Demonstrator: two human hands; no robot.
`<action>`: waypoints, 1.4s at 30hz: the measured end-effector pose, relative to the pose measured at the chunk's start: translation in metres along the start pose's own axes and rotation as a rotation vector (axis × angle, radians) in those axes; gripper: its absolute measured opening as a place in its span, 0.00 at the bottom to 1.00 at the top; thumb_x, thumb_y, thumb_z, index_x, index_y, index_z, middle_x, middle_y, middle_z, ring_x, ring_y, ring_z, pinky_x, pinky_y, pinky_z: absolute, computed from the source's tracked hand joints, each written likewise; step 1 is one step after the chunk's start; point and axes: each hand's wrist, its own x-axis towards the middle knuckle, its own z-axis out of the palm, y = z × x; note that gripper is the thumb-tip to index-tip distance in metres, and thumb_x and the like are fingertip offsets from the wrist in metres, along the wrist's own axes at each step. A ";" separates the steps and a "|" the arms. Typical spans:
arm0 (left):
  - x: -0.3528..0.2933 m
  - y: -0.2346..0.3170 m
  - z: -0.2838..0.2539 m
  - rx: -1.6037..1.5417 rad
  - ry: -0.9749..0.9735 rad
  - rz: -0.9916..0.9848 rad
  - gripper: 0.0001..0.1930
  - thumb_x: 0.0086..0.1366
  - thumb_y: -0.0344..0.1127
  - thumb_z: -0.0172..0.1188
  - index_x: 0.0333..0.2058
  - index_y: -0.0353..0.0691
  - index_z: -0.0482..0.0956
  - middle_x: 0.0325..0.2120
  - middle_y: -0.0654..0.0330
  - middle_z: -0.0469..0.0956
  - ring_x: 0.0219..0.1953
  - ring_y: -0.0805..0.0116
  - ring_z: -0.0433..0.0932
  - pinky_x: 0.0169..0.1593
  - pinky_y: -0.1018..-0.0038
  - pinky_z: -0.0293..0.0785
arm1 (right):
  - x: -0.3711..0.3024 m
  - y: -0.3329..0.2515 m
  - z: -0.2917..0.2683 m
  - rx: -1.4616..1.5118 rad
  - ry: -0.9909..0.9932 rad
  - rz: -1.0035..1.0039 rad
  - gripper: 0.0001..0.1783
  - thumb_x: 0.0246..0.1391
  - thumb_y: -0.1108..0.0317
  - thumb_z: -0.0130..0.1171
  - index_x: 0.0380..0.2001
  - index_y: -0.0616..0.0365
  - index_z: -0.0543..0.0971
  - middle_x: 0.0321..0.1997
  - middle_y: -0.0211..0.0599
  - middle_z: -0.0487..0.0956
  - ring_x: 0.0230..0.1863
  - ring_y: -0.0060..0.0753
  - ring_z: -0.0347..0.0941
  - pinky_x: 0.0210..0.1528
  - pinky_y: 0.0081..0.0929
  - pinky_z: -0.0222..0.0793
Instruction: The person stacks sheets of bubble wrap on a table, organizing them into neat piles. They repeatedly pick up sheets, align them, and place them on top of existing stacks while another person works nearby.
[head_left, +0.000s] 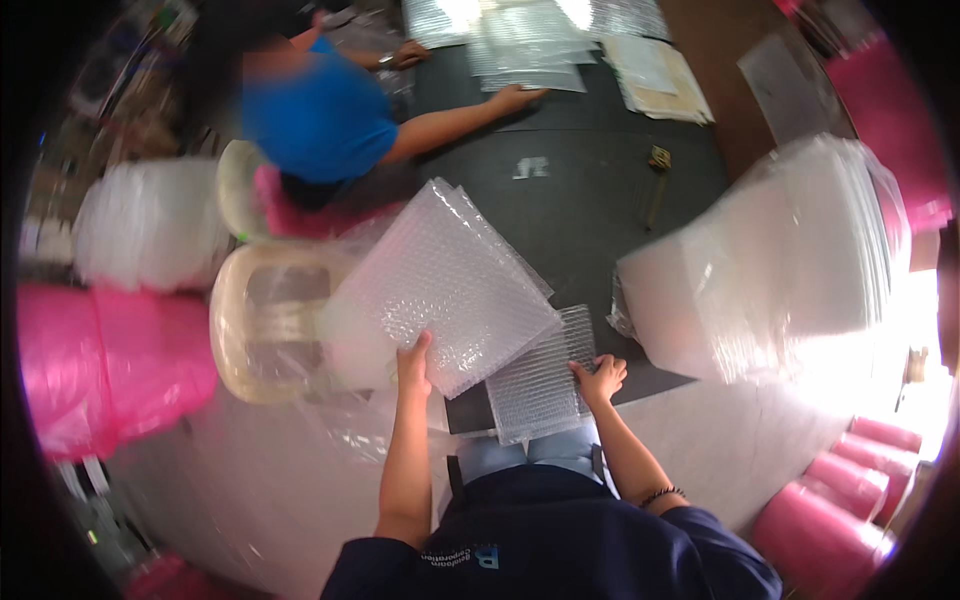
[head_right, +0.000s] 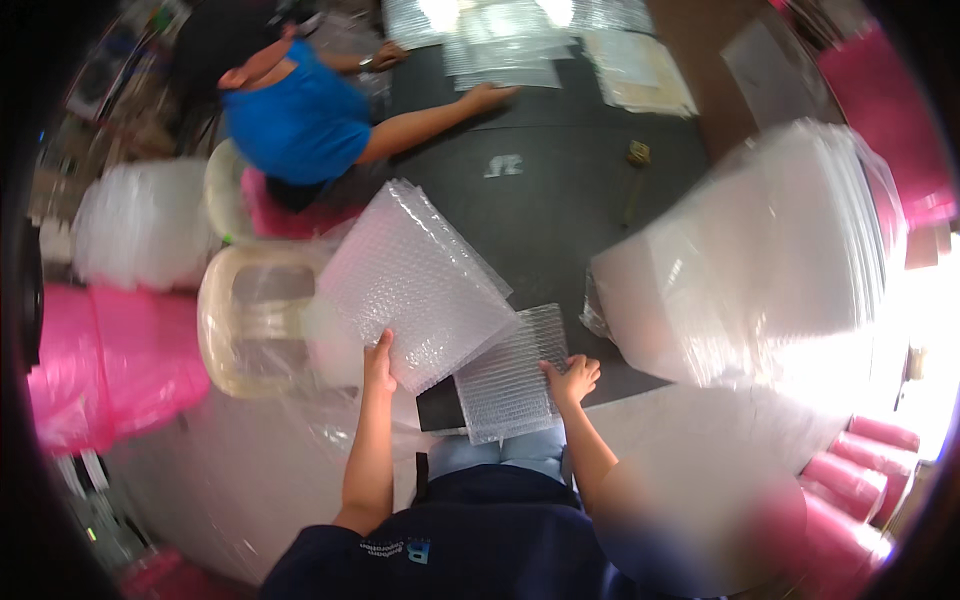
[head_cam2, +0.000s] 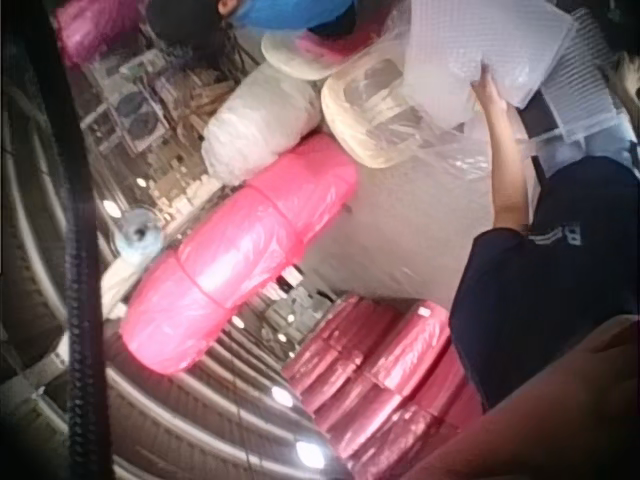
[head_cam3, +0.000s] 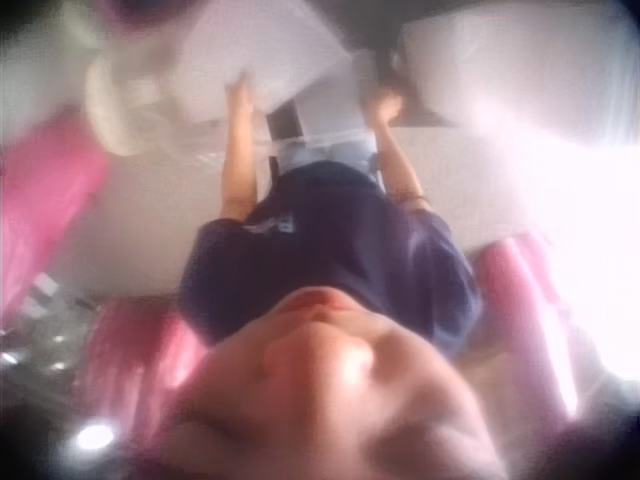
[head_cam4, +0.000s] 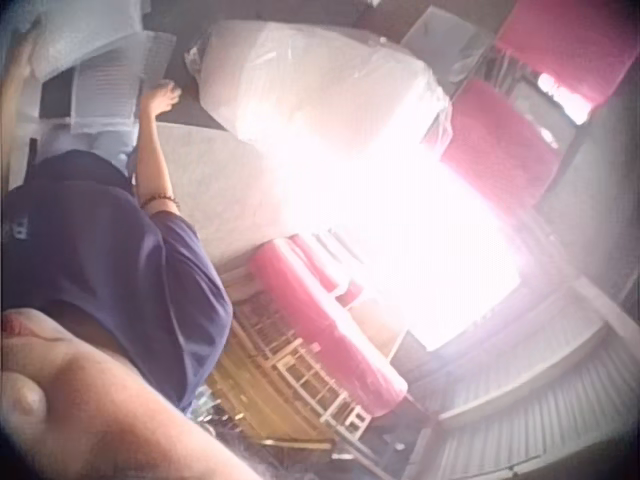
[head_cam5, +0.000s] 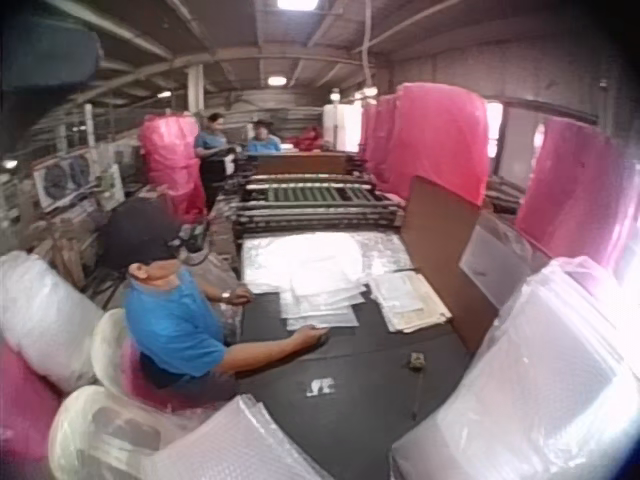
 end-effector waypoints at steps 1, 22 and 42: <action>0.001 -0.014 -0.017 -0.004 0.014 -0.106 0.36 0.46 0.38 0.71 0.51 0.32 0.63 0.46 0.55 0.70 0.46 0.65 0.69 0.50 0.68 0.68 | 0.013 0.013 -0.003 -0.025 -0.086 -0.017 0.26 0.34 0.62 0.69 0.37 0.58 0.69 0.41 0.44 0.69 0.46 0.48 0.66 0.46 0.42 0.63; 0.098 -0.038 -0.091 -0.604 0.936 -0.366 0.44 0.54 0.64 0.52 0.59 0.38 0.50 0.58 0.47 0.54 0.61 0.49 0.51 0.61 0.55 0.47 | -0.007 -0.086 -0.240 -0.191 0.614 -0.447 0.21 0.53 0.77 0.44 0.52 0.53 0.69 0.24 0.44 0.75 0.19 0.32 0.68 0.23 0.30 0.62; -0.087 0.014 0.035 0.376 -0.115 0.475 0.28 0.54 0.31 0.62 0.52 0.33 0.63 0.47 0.56 0.69 0.51 0.66 0.67 0.54 0.70 0.63 | -0.149 -0.199 -0.090 -0.366 -0.419 -1.268 0.42 0.43 0.67 0.58 0.61 0.62 0.53 0.63 0.53 0.54 0.58 0.54 0.57 0.55 0.42 0.60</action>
